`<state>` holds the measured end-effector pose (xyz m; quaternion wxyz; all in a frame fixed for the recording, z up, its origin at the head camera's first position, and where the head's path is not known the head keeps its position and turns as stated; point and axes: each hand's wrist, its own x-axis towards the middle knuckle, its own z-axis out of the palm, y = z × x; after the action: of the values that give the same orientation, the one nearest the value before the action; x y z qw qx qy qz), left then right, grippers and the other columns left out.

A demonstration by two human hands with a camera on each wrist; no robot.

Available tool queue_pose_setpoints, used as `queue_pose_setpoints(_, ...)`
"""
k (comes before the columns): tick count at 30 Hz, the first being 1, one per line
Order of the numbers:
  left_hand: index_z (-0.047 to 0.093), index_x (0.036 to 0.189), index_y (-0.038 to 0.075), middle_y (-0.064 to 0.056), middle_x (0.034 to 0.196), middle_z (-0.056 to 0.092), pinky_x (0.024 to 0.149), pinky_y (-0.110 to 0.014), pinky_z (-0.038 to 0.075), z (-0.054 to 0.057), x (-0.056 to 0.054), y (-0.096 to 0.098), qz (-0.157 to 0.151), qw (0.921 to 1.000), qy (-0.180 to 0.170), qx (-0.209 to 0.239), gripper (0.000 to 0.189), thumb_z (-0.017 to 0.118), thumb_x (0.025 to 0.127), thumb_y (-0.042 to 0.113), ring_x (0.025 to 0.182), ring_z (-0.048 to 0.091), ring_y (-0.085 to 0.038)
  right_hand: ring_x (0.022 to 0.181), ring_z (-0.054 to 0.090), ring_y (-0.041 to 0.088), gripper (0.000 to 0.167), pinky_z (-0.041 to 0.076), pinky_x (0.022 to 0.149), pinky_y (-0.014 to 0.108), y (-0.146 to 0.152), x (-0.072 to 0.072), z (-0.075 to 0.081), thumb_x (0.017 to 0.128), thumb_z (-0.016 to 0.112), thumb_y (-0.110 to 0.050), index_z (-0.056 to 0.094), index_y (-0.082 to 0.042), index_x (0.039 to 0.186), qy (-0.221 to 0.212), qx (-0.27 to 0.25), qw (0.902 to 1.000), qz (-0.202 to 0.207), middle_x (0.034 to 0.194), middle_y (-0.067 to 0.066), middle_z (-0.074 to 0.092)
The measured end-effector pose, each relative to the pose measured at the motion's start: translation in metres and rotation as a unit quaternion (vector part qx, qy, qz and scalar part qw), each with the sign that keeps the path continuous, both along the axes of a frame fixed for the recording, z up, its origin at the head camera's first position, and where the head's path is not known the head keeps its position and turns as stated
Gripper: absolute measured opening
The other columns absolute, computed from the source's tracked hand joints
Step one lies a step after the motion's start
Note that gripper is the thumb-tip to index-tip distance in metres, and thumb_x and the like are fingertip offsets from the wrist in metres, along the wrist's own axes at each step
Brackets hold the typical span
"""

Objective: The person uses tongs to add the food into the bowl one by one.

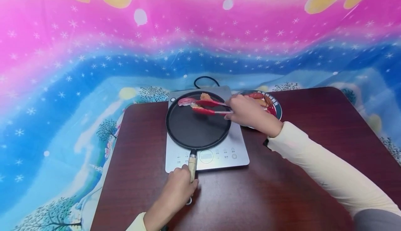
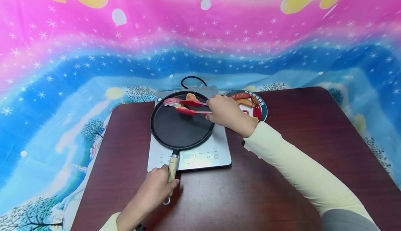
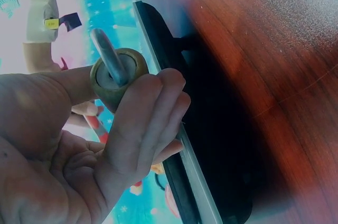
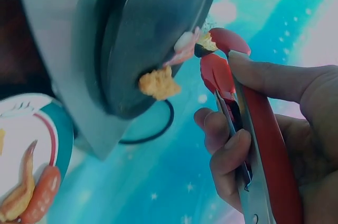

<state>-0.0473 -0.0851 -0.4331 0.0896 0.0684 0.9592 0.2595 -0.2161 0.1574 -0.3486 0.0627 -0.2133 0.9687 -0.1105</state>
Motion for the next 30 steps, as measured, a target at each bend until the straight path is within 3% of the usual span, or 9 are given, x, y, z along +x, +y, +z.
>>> queue_pose_setpoints(7,0.061,0.085,-0.002,-0.004,0.061,0.052,0.041,-0.021,0.041,0.000,-0.001,0.000,0.000,1.0000,-0.003,0.001,0.026,0.080,0.083,0.015,0.047,0.051,-0.012,0.084,0.070,0.024,0.040,0.061,0.079,0.043,-0.028,-0.005,-0.009,0.089,0.080,-0.026,0.073,-0.003,0.121,-0.004,0.015,0.9998,0.011,0.106,0.015,0.075)
queue_pose_setpoints(14,0.061,0.085,-0.003,-0.006,0.062,0.053,0.041,-0.022,0.041,0.000,-0.001,0.000,0.003,1.0000,-0.003,0.000,0.026,0.080,0.084,0.015,0.047,0.051,-0.012,0.081,0.066,0.021,0.029,0.060,0.078,0.039,-0.047,-0.006,-0.021,0.090,0.079,-0.022,0.075,-0.004,0.112,-0.015,0.022,0.9995,0.018,0.102,0.011,0.075)
queue_pose_setpoints(24,0.062,0.086,-0.003,-0.006,0.062,0.054,0.041,-0.022,0.042,-0.001,-0.001,0.000,0.005,1.0000,-0.002,-0.007,0.027,0.081,0.083,0.016,0.047,0.052,-0.012,0.072,0.063,0.020,0.018,0.057,0.065,0.036,-0.070,-0.012,-0.028,0.091,0.075,-0.020,0.075,-0.007,0.104,0.035,0.056,0.9970,0.041,0.095,0.008,0.072)
queue_pose_setpoints(30,0.062,0.087,-0.004,-0.006,0.062,0.054,0.040,-0.021,0.041,0.000,-0.001,0.001,0.005,1.0000,-0.006,-0.004,0.027,0.081,0.084,0.015,0.046,0.052,-0.012,0.075,0.065,0.021,0.015,0.059,0.070,0.036,-0.076,-0.013,-0.033,0.093,0.072,-0.016,0.075,-0.006,0.103,0.074,0.063,0.9938,0.053,0.101,0.011,0.073)
